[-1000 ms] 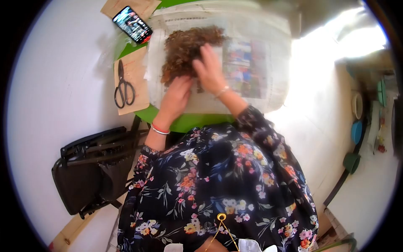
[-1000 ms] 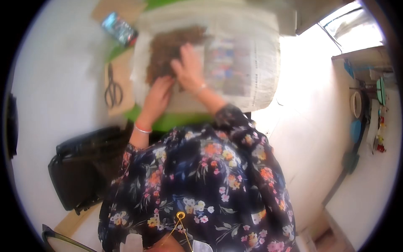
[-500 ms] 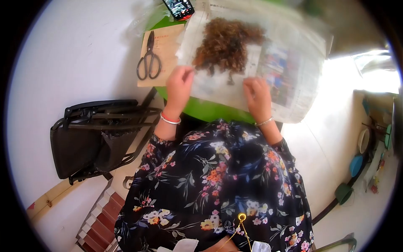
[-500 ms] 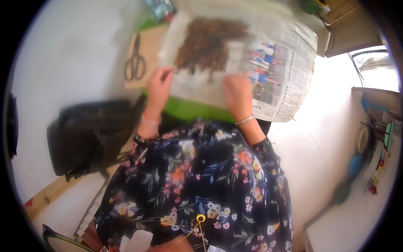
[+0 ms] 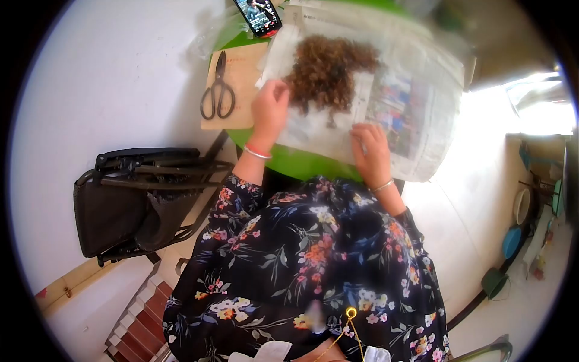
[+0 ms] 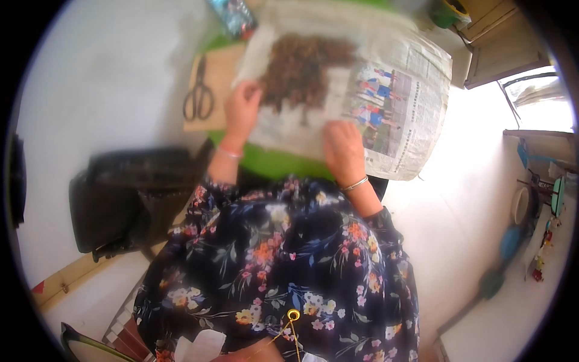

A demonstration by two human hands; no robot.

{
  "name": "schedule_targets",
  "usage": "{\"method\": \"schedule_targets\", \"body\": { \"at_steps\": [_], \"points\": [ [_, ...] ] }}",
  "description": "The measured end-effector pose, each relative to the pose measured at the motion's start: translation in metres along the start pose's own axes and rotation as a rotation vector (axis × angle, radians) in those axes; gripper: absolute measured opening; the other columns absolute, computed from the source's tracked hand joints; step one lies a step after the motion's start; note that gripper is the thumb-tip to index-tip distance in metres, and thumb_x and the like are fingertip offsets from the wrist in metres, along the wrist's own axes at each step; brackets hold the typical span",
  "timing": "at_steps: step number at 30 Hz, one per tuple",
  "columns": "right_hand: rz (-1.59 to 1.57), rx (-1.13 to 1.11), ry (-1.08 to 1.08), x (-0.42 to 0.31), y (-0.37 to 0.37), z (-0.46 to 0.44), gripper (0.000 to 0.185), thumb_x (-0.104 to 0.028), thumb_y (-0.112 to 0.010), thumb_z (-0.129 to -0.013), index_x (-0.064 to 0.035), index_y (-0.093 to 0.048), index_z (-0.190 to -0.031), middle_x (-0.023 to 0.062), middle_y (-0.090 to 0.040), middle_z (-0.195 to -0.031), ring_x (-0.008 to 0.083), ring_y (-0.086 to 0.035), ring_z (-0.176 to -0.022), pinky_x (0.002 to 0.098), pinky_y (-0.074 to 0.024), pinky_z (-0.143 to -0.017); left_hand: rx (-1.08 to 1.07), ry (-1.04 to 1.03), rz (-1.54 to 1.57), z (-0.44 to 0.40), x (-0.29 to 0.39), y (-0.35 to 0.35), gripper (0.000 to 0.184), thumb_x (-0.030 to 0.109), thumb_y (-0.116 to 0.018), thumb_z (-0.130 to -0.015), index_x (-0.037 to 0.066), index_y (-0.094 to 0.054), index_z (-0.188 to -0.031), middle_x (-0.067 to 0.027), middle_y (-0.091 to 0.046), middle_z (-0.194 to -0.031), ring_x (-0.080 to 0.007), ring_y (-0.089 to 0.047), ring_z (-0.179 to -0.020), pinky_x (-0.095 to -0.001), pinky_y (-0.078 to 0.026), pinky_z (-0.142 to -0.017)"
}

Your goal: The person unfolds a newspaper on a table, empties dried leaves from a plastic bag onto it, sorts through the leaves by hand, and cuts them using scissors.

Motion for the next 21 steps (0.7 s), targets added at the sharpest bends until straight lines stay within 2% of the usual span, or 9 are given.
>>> {"method": "schedule_targets", "body": {
  "at_steps": [2, 5, 8, 11, 14, 17, 21],
  "points": [
    [-0.039, 0.005, -0.005, 0.003, -0.002, 0.002, 0.014, 0.004, -0.059, -0.081, -0.0016, -0.062, -0.094, 0.0135, -0.064, -0.104, 0.0348, -0.058, -0.095, 0.039, -0.0464, -0.084, 0.025, 0.105, 0.14, 0.0, -0.005, 0.008, 0.018, 0.008, -0.065, -0.084, 0.003, -0.062, -0.101, -0.0103, -0.066, -0.084, -0.0212, -0.065, -0.074, -0.0324, -0.05, -0.066],
    [-0.042, -0.027, -0.013, -0.001, -0.004, 0.001, 0.014, 0.004, -0.059, -0.081, -0.0018, -0.062, -0.093, 0.0133, -0.064, -0.104, 0.0349, -0.058, -0.096, 0.0387, -0.0467, -0.084, 0.026, 0.129, 0.341, 0.001, -0.008, 0.012, 0.016, 0.008, -0.064, -0.087, 0.0, -0.063, -0.101, -0.0057, -0.067, -0.085, -0.0122, -0.063, -0.074, -0.0264, -0.049, -0.063],
    [-0.061, -0.044, 0.022, -0.005, -0.01, -0.002, 0.014, 0.003, -0.06, -0.081, -0.0021, -0.062, -0.094, 0.013, -0.064, -0.105, 0.0346, -0.058, -0.098, 0.0391, -0.047, -0.084, -0.133, 0.405, 0.486, 0.011, -0.017, 0.004, 0.017, 0.008, -0.063, -0.088, 0.0, -0.063, -0.102, -0.0024, -0.065, -0.084, -0.0092, -0.059, -0.071, -0.0229, -0.046, -0.06],
    [-0.033, -0.077, 0.072, -0.011, -0.016, -0.001, 0.014, 0.002, -0.06, -0.081, -0.0029, -0.063, -0.094, 0.0125, -0.064, -0.104, 0.0342, -0.059, -0.098, 0.0395, -0.0475, -0.084, -0.071, 0.503, 0.685, 0.024, -0.04, -0.001, 0.016, 0.008, -0.061, -0.089, 0.0, -0.062, -0.102, -0.0017, -0.064, -0.084, -0.0078, -0.055, -0.068, -0.0212, -0.043, -0.059],
    [0.003, -0.16, 0.048, -0.017, -0.025, 0.004, 0.014, 0.0, -0.06, -0.082, -0.0039, -0.063, -0.096, 0.0126, -0.064, -0.102, 0.0337, -0.06, -0.096, 0.0386, -0.049, -0.082, -0.05, 0.499, 0.759, 0.033, -0.032, 0.009, 0.014, 0.007, -0.058, -0.09, 0.001, -0.06, -0.102, -0.0023, -0.062, -0.083, -0.0076, -0.053, -0.067, -0.0215, -0.043, -0.059],
    [-0.021, -0.213, 0.054, -0.019, -0.03, 0.005, 0.012, -0.003, -0.06, -0.084, -0.0045, -0.063, -0.095, 0.013, -0.063, -0.097, 0.0339, -0.061, -0.09, 0.0384, -0.0502, -0.077, -0.129, 0.429, 0.747, 0.036, -0.02, 0.007, 0.01, 0.007, -0.056, -0.091, 0.001, -0.058, -0.099, -0.0037, -0.062, -0.084, -0.0086, -0.054, -0.07, -0.0221, -0.044, -0.061],
    [-0.034, -0.288, 0.03, -0.02, -0.037, 0.007, 0.009, -0.005, -0.06, -0.086, -0.0047, -0.062, -0.094, 0.013, -0.062, -0.091, 0.0336, -0.061, -0.083, 0.039, -0.0507, -0.072, -0.089, 0.415, 0.755, 0.039, -0.004, 0.004, 0.009, 0.006, -0.052, -0.092, 0.001, -0.054, -0.099, -0.0059, -0.062, -0.085, -0.0104, -0.056, -0.072, -0.0232, -0.046, -0.062]
  ]
}}
Point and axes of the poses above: each hand's wrist, its own z-axis away from the middle knuckle, its own y-axis out of the back of the hand, x = y × z, the point moved 8 cm from there along -z, towards the middle knuckle
